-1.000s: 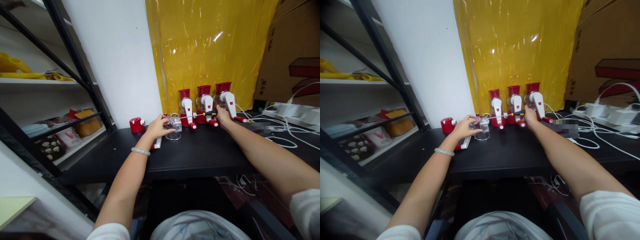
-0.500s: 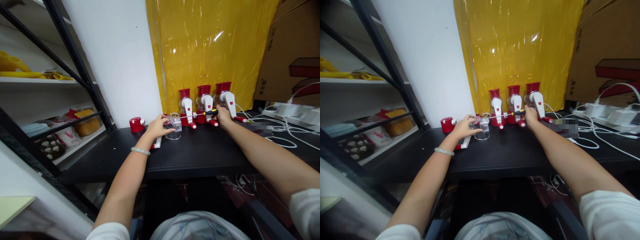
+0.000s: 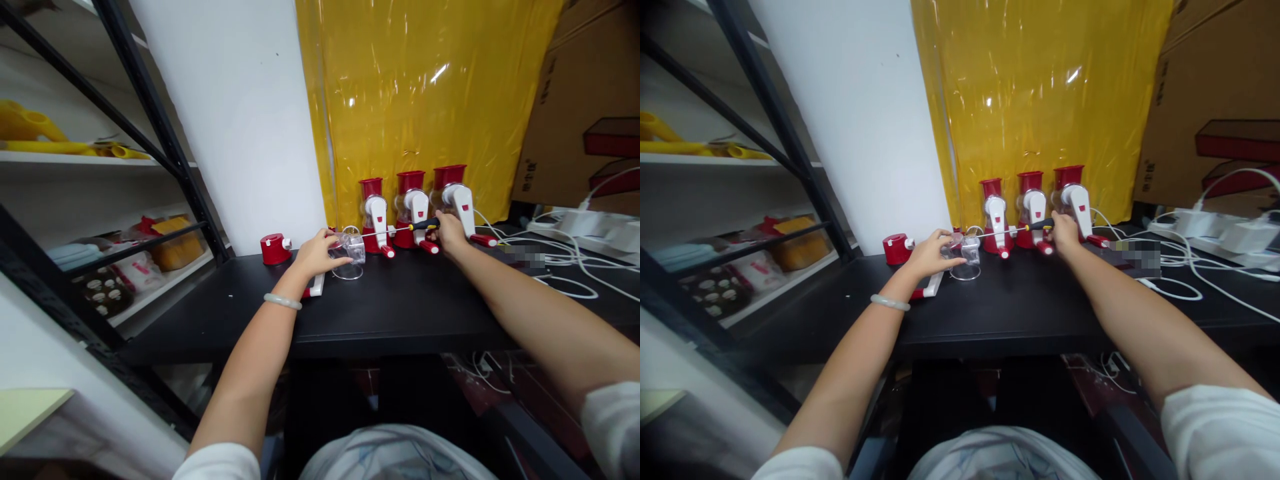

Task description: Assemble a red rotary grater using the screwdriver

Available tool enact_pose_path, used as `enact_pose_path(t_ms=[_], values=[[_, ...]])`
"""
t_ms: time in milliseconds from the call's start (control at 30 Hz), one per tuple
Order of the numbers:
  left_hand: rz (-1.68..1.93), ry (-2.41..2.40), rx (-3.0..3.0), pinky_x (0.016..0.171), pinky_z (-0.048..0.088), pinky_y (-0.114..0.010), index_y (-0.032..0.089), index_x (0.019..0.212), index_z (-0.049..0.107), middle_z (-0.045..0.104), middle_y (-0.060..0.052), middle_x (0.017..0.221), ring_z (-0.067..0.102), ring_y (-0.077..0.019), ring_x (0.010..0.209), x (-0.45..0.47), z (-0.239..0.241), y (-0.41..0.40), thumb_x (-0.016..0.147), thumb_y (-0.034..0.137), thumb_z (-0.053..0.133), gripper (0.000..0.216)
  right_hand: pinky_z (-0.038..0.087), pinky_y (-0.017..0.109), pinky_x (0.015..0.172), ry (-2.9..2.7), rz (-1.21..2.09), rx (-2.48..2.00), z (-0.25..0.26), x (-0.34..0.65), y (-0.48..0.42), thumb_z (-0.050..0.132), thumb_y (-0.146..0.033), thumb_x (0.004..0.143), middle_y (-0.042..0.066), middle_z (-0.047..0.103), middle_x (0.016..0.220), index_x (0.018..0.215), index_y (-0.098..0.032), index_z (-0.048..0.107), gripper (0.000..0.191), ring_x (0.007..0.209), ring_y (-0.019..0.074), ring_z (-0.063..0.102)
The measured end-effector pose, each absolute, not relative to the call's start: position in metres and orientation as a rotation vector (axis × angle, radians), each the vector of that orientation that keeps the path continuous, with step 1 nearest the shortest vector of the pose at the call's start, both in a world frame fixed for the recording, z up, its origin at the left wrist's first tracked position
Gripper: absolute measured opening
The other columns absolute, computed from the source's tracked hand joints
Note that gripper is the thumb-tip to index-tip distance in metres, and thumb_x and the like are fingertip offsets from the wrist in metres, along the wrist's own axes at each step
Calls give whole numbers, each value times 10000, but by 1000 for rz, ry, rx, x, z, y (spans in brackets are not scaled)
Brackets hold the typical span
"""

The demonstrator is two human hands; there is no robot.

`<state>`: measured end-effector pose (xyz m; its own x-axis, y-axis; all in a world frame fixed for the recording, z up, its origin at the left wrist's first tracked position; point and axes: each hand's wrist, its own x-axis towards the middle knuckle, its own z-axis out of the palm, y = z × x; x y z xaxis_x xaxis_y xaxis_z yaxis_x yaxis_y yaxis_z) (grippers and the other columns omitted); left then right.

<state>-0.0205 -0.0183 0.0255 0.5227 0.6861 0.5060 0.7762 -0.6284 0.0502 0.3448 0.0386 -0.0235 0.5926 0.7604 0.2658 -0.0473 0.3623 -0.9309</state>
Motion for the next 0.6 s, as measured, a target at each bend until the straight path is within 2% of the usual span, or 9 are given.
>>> enact_pose_path(t_ms=[133, 233, 400, 533, 600], values=[[-737, -1265, -2575, 828, 539, -398, 256, 1270, 639, 542, -80, 1366, 658, -259, 1003, -20, 26, -21, 762, 728, 640, 693, 394, 209, 374, -748, 626, -1120, -18, 340, 32, 357, -365, 1024, -23, 511, 469, 811, -209, 488, 295, 350, 112, 474], [-744, -1255, -2581, 840, 537, -403, 262, 1278, 634, 542, -79, 1365, 655, -266, 1027, -20, 27, -21, 762, 721, 645, 691, 399, 199, 387, -703, 671, -1104, -14, 336, 28, 290, -262, 1012, -12, 558, 506, 862, -197, 511, 275, 371, 108, 501], [-747, -1266, -2597, 827, 534, -396, 253, 1204, 664, 556, -70, 1345, 661, -255, 1002, -20, 27, -19, 756, 717, 655, 646, 411, 198, 401, -735, 636, -1116, -15, 339, 29, 377, -168, 957, -26, 534, 478, 836, -181, 560, 219, 381, 106, 502], [-740, -1260, -2596, 818, 536, -404, 238, 1187, 668, 556, -74, 1343, 664, -256, 986, -21, 27, -18, 762, 728, 640, 649, 357, 205, 359, -771, 562, -1130, -18, 343, 31, 526, -262, 948, -56, 466, 424, 792, -209, 526, 165, 357, 114, 464], [-740, -1256, -2591, 831, 534, -407, 240, 1194, 664, 557, -71, 1341, 662, -259, 1000, -21, 26, -18, 761, 731, 639, 654, 337, 209, 342, -770, 595, -1111, -18, 343, 31, 526, -325, 959, -60, 452, 423, 812, -213, 530, 185, 355, 119, 453]])
